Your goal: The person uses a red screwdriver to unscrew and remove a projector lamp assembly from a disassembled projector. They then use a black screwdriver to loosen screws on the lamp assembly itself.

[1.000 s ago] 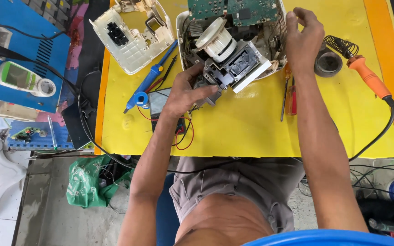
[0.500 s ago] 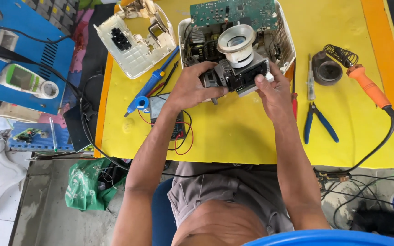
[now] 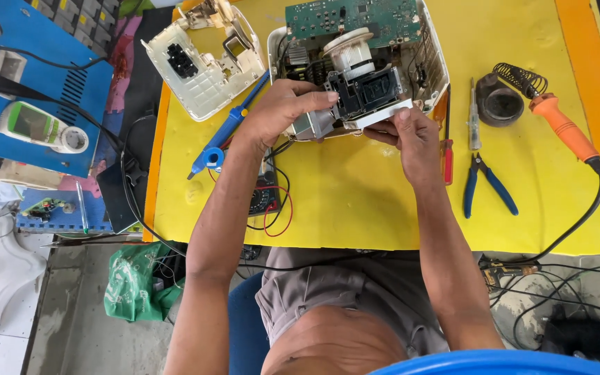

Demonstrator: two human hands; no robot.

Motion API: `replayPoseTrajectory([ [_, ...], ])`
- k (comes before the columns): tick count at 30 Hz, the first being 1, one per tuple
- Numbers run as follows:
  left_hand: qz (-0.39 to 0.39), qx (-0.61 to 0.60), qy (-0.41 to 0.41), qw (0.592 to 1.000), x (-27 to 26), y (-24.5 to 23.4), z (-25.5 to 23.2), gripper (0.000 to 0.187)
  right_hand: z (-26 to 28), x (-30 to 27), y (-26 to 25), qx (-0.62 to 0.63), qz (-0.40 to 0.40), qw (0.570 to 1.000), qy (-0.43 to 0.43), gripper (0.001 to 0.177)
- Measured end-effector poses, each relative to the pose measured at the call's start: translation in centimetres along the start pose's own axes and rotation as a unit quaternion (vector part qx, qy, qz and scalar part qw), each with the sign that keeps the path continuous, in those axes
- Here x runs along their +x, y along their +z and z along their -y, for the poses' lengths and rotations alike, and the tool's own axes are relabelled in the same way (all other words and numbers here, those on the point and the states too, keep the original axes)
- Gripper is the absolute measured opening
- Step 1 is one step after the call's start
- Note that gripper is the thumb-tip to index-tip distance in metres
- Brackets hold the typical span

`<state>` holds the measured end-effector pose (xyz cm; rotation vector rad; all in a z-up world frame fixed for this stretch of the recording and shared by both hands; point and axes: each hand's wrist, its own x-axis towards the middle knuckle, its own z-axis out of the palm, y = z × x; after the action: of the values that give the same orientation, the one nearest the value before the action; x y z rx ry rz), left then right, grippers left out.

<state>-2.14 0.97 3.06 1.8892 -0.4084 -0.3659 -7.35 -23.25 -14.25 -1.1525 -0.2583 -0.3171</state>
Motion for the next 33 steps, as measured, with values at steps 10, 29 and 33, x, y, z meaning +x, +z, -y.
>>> replayPoseTrajectory([
  [10,0.031,-0.323,-0.132,0.937,-0.7,0.7,-0.8,0.049,4.2,-0.5,3.2,-0.13,0.004,0.99,-0.05,0.059],
  [29,0.043,-0.423,-0.054,0.904,-1.1,1.9,4.3,0.061,3.7,-1.7,4.3,-0.205,-0.091,0.968,-0.111,0.023],
  [33,0.023,-0.446,-0.047,0.893,-2.0,1.1,2.1,0.057,3.3,-1.6,3.0,-0.21,-0.129,0.962,-0.12,0.023],
])
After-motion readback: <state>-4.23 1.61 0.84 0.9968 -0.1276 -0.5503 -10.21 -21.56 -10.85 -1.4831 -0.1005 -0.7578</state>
